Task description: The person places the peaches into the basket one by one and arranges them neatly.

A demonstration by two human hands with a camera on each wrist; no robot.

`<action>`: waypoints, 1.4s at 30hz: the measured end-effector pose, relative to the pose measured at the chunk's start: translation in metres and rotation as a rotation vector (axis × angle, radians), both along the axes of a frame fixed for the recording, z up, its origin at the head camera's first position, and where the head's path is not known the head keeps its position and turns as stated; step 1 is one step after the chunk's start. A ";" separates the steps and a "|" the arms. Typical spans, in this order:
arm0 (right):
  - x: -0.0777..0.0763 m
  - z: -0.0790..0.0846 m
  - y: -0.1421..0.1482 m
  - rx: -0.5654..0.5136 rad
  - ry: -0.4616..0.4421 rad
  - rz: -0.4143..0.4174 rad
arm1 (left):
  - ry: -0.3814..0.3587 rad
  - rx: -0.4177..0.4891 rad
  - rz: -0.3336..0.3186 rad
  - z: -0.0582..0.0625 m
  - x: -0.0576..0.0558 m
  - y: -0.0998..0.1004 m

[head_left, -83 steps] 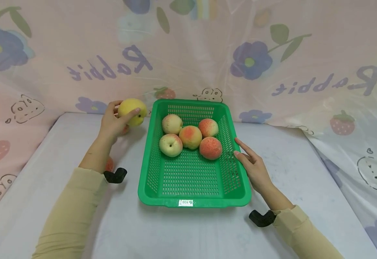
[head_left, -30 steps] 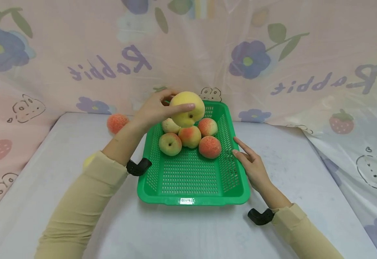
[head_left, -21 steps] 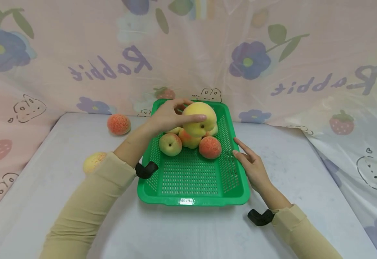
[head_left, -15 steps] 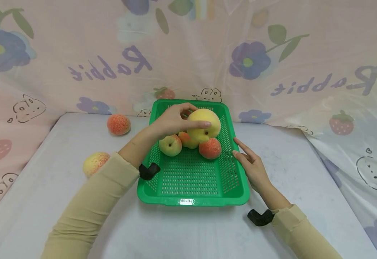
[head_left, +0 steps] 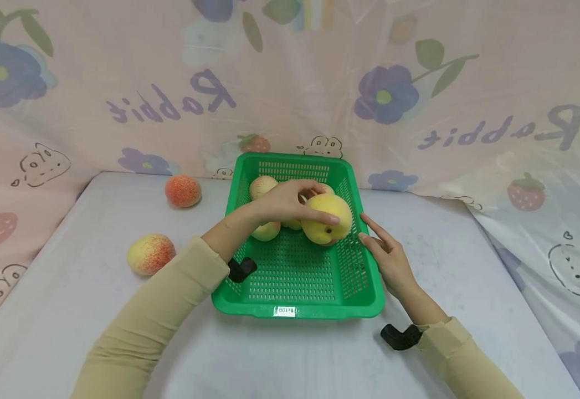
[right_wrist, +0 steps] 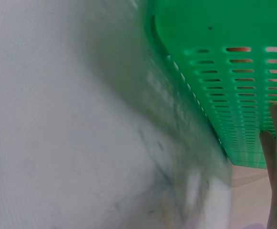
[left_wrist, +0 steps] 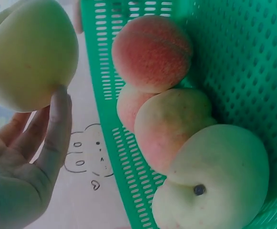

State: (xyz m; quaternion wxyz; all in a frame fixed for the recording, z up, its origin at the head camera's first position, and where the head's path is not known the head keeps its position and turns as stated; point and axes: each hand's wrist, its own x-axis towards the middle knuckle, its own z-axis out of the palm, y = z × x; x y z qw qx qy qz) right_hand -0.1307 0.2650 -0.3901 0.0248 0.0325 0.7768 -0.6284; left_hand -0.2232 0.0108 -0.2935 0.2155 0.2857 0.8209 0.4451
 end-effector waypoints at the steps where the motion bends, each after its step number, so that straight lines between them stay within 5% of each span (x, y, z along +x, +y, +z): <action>1: 0.000 0.000 0.000 0.004 0.004 0.003 | 0.002 -0.010 -0.009 -0.001 0.000 0.001; 10: 0.002 0.000 0.001 0.058 -0.007 -0.015 | -0.036 -0.103 -0.075 -0.013 0.004 0.017; 16: 0.002 -0.001 0.000 0.027 0.004 -0.016 | 0.060 -0.173 -0.130 -0.025 0.005 0.022; 35: 0.001 0.001 0.000 -0.069 -0.013 0.003 | 0.193 -0.204 -0.203 -0.041 0.016 0.032; 42: 0.002 0.001 -0.001 -0.070 -0.003 0.013 | 0.179 -0.220 -0.202 -0.046 0.018 0.031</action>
